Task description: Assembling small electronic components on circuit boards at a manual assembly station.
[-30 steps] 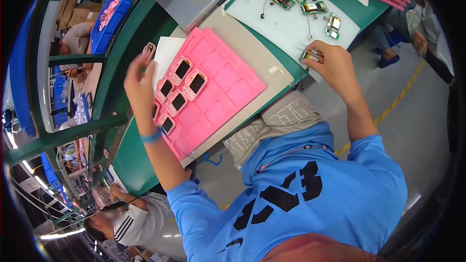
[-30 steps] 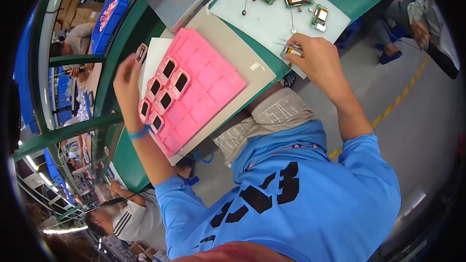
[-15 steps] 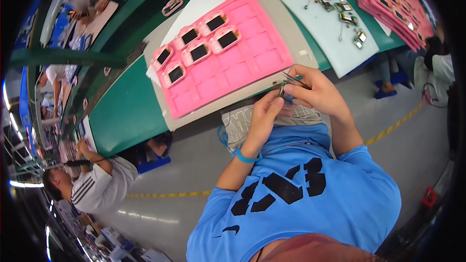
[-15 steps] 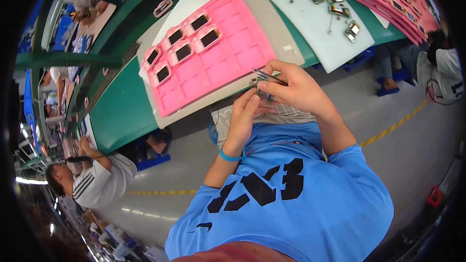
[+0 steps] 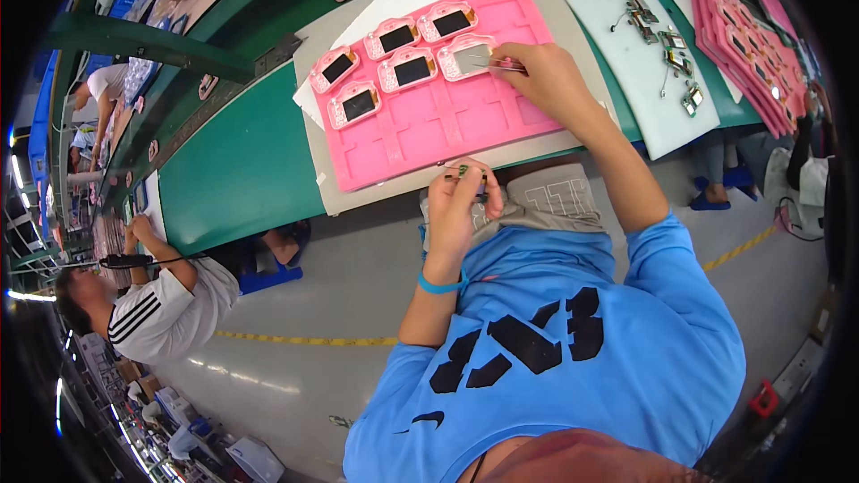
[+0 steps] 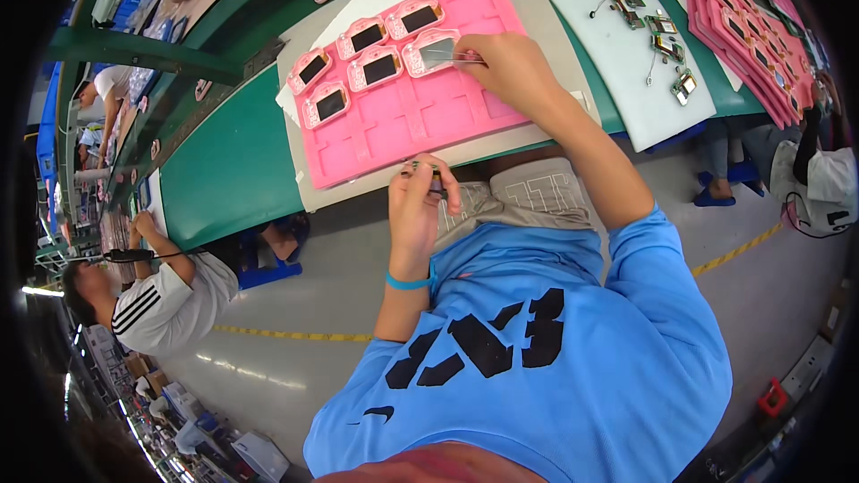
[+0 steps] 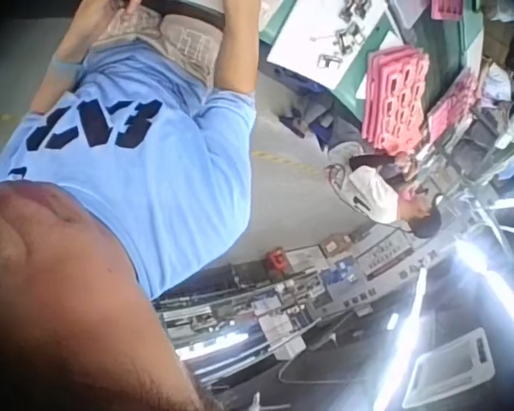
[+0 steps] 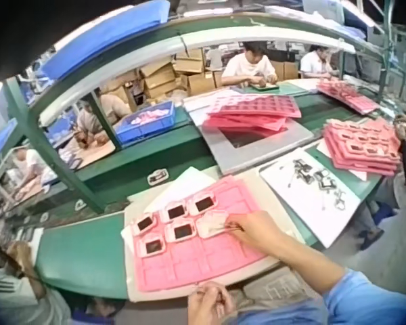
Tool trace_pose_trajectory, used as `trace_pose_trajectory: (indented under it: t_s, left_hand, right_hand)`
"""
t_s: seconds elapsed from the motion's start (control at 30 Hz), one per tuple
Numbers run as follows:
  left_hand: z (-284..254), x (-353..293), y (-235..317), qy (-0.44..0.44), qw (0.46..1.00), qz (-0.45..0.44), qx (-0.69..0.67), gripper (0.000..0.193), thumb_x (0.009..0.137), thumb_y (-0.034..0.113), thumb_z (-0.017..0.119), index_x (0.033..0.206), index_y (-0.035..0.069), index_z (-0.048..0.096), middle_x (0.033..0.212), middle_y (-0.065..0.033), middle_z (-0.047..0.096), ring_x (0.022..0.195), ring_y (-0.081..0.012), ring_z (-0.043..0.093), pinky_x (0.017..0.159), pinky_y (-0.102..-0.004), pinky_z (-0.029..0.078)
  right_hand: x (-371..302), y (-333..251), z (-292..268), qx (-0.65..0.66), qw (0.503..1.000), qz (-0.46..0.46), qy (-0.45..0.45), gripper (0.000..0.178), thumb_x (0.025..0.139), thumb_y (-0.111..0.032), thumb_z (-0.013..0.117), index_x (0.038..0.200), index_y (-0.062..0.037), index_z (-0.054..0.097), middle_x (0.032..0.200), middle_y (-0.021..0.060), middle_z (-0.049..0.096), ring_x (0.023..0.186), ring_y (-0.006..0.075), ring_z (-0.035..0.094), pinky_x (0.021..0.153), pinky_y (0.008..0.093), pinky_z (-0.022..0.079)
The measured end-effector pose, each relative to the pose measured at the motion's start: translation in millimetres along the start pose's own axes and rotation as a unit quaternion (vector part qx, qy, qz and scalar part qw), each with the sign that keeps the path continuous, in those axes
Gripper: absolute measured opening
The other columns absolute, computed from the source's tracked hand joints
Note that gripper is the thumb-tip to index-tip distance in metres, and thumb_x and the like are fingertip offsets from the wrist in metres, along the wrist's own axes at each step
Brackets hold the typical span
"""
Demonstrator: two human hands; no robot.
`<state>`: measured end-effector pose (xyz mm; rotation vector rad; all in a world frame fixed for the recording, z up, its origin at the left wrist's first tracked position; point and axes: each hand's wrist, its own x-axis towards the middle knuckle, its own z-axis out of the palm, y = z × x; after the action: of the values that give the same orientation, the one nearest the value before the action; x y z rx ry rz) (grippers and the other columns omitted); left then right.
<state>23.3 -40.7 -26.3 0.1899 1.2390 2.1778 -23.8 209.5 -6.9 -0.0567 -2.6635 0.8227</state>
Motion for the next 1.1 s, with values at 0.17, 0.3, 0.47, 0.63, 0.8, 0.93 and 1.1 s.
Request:
trace_pose_trajectory:
  t_s: [0.17,0.3,0.47,0.63,0.8,0.93,1.1]
  left_hand:
    - [-15,0,17,0.058,0.996,-0.015,0.068,0.02,0.106,0.014,0.059,0.093,0.002,0.067,0.072,-0.0104,0.068,0.058,-0.0134,0.056,0.049,-0.0239,0.04]
    - [-3,10,25,0.027,0.993,-0.042,0.107,0.017,0.106,0.015,0.06,0.1,0.001,0.065,0.075,-0.0106,0.067,0.059,-0.0128,0.057,0.046,-0.0226,0.04]
    - [50,42,45,0.037,0.962,-0.036,0.269,0.014,0.103,0.011,0.067,0.109,-0.001,0.066,0.082,-0.011,0.07,0.062,-0.0126,0.059,0.047,-0.0219,0.044]
    - [72,72,43,0.022,0.924,0.004,0.381,0.022,0.097,0.006,0.074,0.117,-0.002,0.067,0.092,-0.0112,0.074,0.066,-0.0128,0.063,0.05,-0.0213,0.049]
    - [65,82,35,0.026,0.937,0.02,0.348,0.027,0.095,0.003,0.078,0.119,-0.002,0.067,0.095,-0.0121,0.075,0.068,-0.0128,0.064,0.05,-0.0209,0.05]
    - [51,88,30,0.036,0.949,0.008,0.315,0.026,0.095,0.004,0.077,0.118,-0.001,0.066,0.096,-0.0109,0.074,0.068,-0.012,0.064,0.05,-0.0208,0.05]
    - [43,91,25,0.033,0.953,-0.004,0.302,0.024,0.097,0.004,0.075,0.118,0.0,0.065,0.096,-0.0096,0.072,0.069,-0.0113,0.063,0.051,-0.0207,0.05]
  right_hand:
    - [-44,-13,-37,0.036,0.998,0.006,-0.06,0.02,0.091,-0.011,0.077,0.11,-0.011,0.079,0.074,0.0046,0.072,0.06,0.0247,0.062,0.06,0.0351,0.046]
    - [-83,-10,-47,0.126,0.985,0.113,-0.038,0.038,0.087,-0.004,0.08,0.125,-0.0105,0.077,0.066,0.0024,0.061,0.055,0.0172,0.047,0.057,0.0307,0.037]
    - [-93,9,-37,0.213,0.963,0.163,-0.037,0.05,0.086,-0.003,0.083,0.135,-0.01,0.075,0.066,0.0007,0.061,0.055,0.0126,0.046,0.054,0.0287,0.035]
    - [-100,6,-22,0.299,0.944,0.14,-0.024,0.058,0.084,-0.002,0.085,0.14,-0.0087,0.073,0.065,-0.0014,0.059,0.056,0.0099,0.044,0.053,0.0276,0.034]
    - [-94,2,-23,0.306,0.947,0.095,-0.017,0.041,0.091,-0.005,0.08,0.132,-0.005,0.074,0.063,-0.0031,0.054,0.056,0.0082,0.042,0.053,0.0268,0.032]
    - [-101,0,-29,0.383,0.911,0.153,0.005,0.02,0.101,-0.011,0.07,0.12,-0.0031,0.073,0.061,-0.0025,0.055,0.054,0.0075,0.042,0.051,0.0257,0.032]
    - [-111,-23,-42,0.544,0.788,0.28,-0.072,0.024,0.114,-0.02,0.052,0.106,-0.0018,0.066,0.059,-0.0002,0.057,0.048,0.0074,0.042,0.046,0.023,0.033]
